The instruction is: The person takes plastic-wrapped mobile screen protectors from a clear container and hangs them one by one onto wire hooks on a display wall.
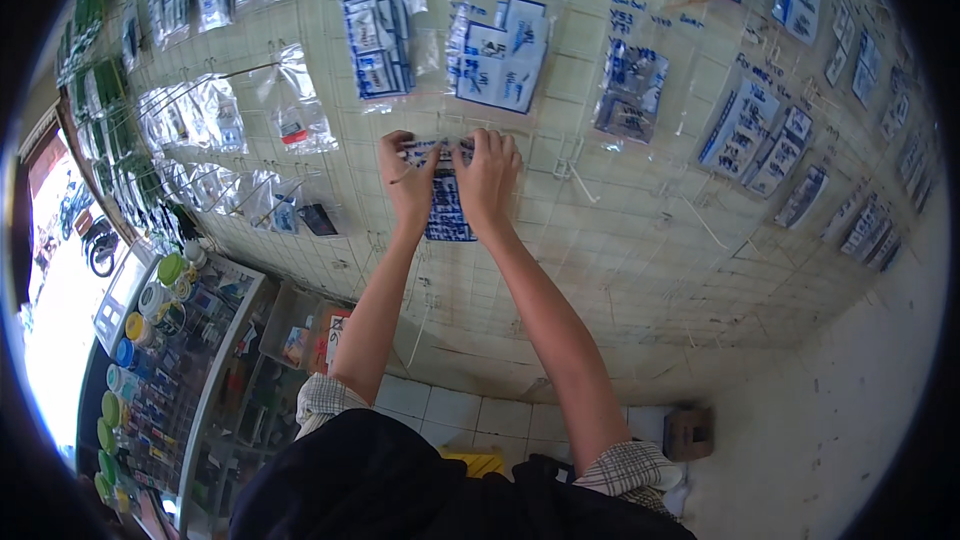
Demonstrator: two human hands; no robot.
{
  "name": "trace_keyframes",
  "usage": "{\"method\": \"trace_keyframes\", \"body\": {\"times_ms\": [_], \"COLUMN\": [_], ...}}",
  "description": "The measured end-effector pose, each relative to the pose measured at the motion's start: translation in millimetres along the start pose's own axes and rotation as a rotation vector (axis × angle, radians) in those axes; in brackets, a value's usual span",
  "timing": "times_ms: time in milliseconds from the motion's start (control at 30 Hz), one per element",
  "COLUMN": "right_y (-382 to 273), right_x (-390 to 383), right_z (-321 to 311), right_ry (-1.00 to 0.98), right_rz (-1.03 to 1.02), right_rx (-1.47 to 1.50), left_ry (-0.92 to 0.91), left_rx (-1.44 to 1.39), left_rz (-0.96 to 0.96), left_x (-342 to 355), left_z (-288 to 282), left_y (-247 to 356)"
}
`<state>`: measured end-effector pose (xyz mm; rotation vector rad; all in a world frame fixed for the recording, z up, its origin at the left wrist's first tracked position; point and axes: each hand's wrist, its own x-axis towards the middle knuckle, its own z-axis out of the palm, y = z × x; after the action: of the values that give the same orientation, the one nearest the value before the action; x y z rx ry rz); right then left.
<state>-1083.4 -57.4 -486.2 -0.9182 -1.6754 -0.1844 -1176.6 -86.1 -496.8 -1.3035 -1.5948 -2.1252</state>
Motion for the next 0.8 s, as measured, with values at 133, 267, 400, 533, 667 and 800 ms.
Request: {"method": "trace_keyframes", "body": {"times_ms": [133, 267, 400, 533, 667, 800], "right_y": [0.3, 21.7, 61.6, 96.7, 112.2, 140.2], "right_x": [-42.9, -143.9, -263.6, -387.3, -490.6, -583.4], "right_z": [-45.4, -123.9, -208.7, -301.9, -369.4, -403.8], "right_ry": [-0.007, -0.199, -0.205, -0.165, -0.126, -0.013], "right_rz": [-0.035, 0.001, 0.329, 0.683, 1.01, 1.226], "right_rx": [0.064, 0.154, 0.106, -0.172, -0.452, -0.59], "left_ry": [0.155, -0.191, -0.585, -1.139, -1.54, -1.752], "left_rx": [0.029, -0.13, -0.236, -0.341, -0.399, -0.433], "left_rz": [0.049, -0.152, -0.258, -0.222, -0.178, -0.061], "left_x": [-57.0, -181.0, -312.0, -416.4, -502.0, -591.8], "left_z": [-16.9, -33.8, -27.9, -19.6, -12.3, 8.2], "left_y": [3.4, 21.6, 36.8, 64.7, 81.0, 84.8]}}
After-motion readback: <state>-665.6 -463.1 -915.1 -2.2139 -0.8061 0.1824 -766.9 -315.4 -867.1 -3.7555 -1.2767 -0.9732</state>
